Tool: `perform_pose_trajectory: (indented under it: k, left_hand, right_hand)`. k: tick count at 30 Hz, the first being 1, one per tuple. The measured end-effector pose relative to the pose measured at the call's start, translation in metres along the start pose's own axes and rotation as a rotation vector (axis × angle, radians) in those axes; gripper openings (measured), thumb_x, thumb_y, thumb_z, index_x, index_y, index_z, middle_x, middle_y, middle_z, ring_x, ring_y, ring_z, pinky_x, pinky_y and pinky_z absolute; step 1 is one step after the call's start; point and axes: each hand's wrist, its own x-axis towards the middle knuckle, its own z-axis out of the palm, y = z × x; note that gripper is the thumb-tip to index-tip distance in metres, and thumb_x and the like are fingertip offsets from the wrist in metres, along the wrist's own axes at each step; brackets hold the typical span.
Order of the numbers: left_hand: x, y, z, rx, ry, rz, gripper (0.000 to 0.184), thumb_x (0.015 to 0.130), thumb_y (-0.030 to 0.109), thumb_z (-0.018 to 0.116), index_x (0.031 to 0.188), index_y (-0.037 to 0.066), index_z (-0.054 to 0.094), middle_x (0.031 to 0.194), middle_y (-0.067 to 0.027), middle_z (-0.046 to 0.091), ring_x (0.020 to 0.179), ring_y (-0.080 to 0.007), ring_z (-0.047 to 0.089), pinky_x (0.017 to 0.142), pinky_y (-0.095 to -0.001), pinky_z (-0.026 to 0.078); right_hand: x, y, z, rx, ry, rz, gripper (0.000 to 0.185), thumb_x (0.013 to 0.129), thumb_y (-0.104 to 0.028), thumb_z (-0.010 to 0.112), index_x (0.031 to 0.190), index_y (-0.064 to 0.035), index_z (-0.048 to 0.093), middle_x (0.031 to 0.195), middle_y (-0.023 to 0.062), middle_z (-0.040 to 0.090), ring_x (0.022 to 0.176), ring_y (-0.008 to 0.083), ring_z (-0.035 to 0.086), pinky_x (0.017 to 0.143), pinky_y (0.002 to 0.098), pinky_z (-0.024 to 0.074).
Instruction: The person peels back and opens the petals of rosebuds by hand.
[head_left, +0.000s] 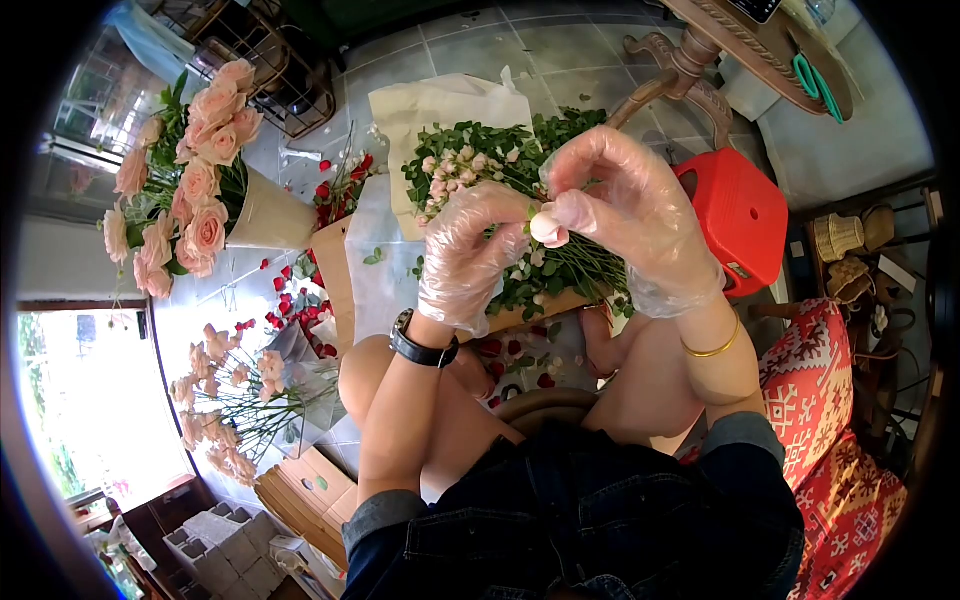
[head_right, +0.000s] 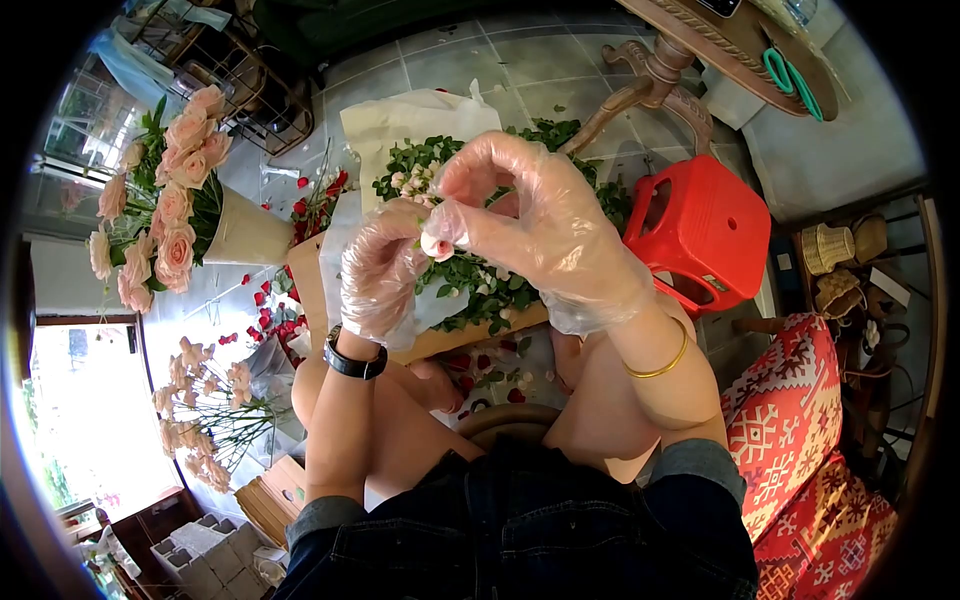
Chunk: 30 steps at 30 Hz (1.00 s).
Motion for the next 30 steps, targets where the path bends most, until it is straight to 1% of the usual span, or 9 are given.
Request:
perform_pose_trajectory:
  k: [5, 8, 10, 13, 20, 22, 24, 27, 30]
  left_hand:
    - [-0.001, 0.002, 0.001, -0.018, -0.015, -0.047, 0.008, 0.075, 0.001, 0.061, 0.083, 0.001, 0.058, 0.082, -0.0083, 0.059, 0.079, -0.0211, 0.053, 0.072, -0.0322, 0.043]
    - [-0.001, -0.001, -0.002, -0.005, -0.031, -0.031, 0.008, 0.075, 0.002, 0.061, 0.082, 0.001, 0.058, 0.082, -0.0086, 0.058, 0.079, -0.0209, 0.053, 0.072, -0.0320, 0.042]
    - [-0.001, 0.000, -0.001, 0.008, -0.018, -0.020, 0.008, 0.076, 0.003, 0.061, 0.082, 0.001, 0.057, 0.083, -0.0086, 0.057, 0.079, -0.0209, 0.052, 0.071, -0.0320, 0.042]
    - [-0.001, -0.002, -0.001, 0.032, -0.003, 0.010, 0.007, 0.076, 0.003, 0.060, 0.082, 0.001, 0.057, 0.083, -0.0088, 0.057, 0.078, -0.0210, 0.052, 0.071, -0.0321, 0.042]
    - [0.000, -0.011, -0.002, 0.126, -0.089, 0.061, 0.010, 0.080, 0.008, 0.058, 0.087, 0.001, 0.057, 0.085, -0.0106, 0.056, 0.078, -0.0232, 0.051, 0.072, -0.0325, 0.041]
    - [-0.005, -0.015, -0.006, 0.133, -0.078, 0.063, 0.014, 0.083, 0.013, 0.057, 0.090, 0.002, 0.055, 0.086, -0.0095, 0.054, 0.078, -0.0203, 0.051, 0.071, -0.0313, 0.041]
    - [-0.005, -0.015, -0.009, 0.137, -0.068, 0.066, 0.018, 0.086, 0.018, 0.055, 0.094, 0.002, 0.053, 0.087, -0.0083, 0.052, 0.077, -0.0174, 0.050, 0.070, -0.0301, 0.041]
    - [-0.005, -0.014, -0.008, 0.006, -0.036, 0.021, 0.019, 0.087, 0.019, 0.055, 0.099, 0.004, 0.052, 0.088, -0.0084, 0.050, 0.076, -0.0166, 0.049, 0.065, -0.0290, 0.039]
    - [-0.006, -0.017, -0.011, 0.057, -0.093, 0.015, 0.020, 0.087, 0.018, 0.054, 0.102, 0.005, 0.052, 0.092, -0.0083, 0.050, 0.078, -0.0171, 0.050, 0.067, -0.0296, 0.040]
  right_hand:
    - [0.001, -0.004, -0.004, -0.029, -0.103, 0.150, 0.012, 0.084, -0.011, 0.058, 0.086, 0.0001, 0.056, 0.077, 0.0025, 0.060, 0.071, 0.0059, 0.054, 0.059, 0.0191, 0.0431]
    - [0.001, -0.001, -0.006, -0.023, -0.117, 0.237, 0.012, 0.084, -0.011, 0.058, 0.082, 0.0006, 0.057, 0.076, 0.0022, 0.057, 0.070, 0.0074, 0.052, 0.066, 0.0213, 0.0433]
    - [0.003, 0.006, -0.009, -0.027, -0.167, 0.148, 0.015, 0.085, -0.014, 0.058, 0.083, 0.0003, 0.057, 0.075, 0.0013, 0.060, 0.065, 0.0045, 0.049, 0.056, 0.0181, 0.0391]
    - [0.001, 0.007, -0.008, 0.031, -0.159, 0.267, 0.016, 0.085, -0.016, 0.059, 0.081, -0.0002, 0.057, 0.073, 0.0009, 0.060, 0.060, 0.0044, 0.049, 0.054, 0.0178, 0.0398]
    - [0.002, 0.009, -0.014, -0.009, -0.047, 0.291, 0.017, 0.084, -0.016, 0.060, 0.077, -0.0016, 0.056, 0.068, 0.0003, 0.056, 0.053, 0.0056, 0.049, 0.048, 0.0184, 0.0420]
    - [0.004, 0.011, -0.019, -0.188, 0.112, 0.139, 0.014, 0.083, -0.014, 0.061, 0.079, -0.0014, 0.056, 0.065, 0.0000, 0.055, 0.052, 0.0054, 0.049, 0.048, 0.0187, 0.0430]
    - [0.006, 0.011, -0.029, -0.183, 0.130, 0.185, 0.012, 0.081, -0.011, 0.063, 0.084, -0.0009, 0.057, 0.070, 0.0010, 0.057, 0.060, 0.0072, 0.053, 0.056, 0.0201, 0.0466]
    - [0.005, 0.010, -0.030, -0.496, 0.012, -0.078, 0.025, 0.078, -0.003, 0.060, 0.103, -0.0043, 0.059, 0.090, 0.0051, 0.058, 0.082, 0.0152, 0.055, 0.076, 0.0253, 0.0467]
    - [0.007, 0.008, -0.021, -0.458, -0.025, -0.228, 0.034, 0.075, 0.005, 0.053, 0.107, -0.0067, 0.059, 0.095, 0.0061, 0.057, 0.081, 0.0161, 0.056, 0.075, 0.0251, 0.0471]
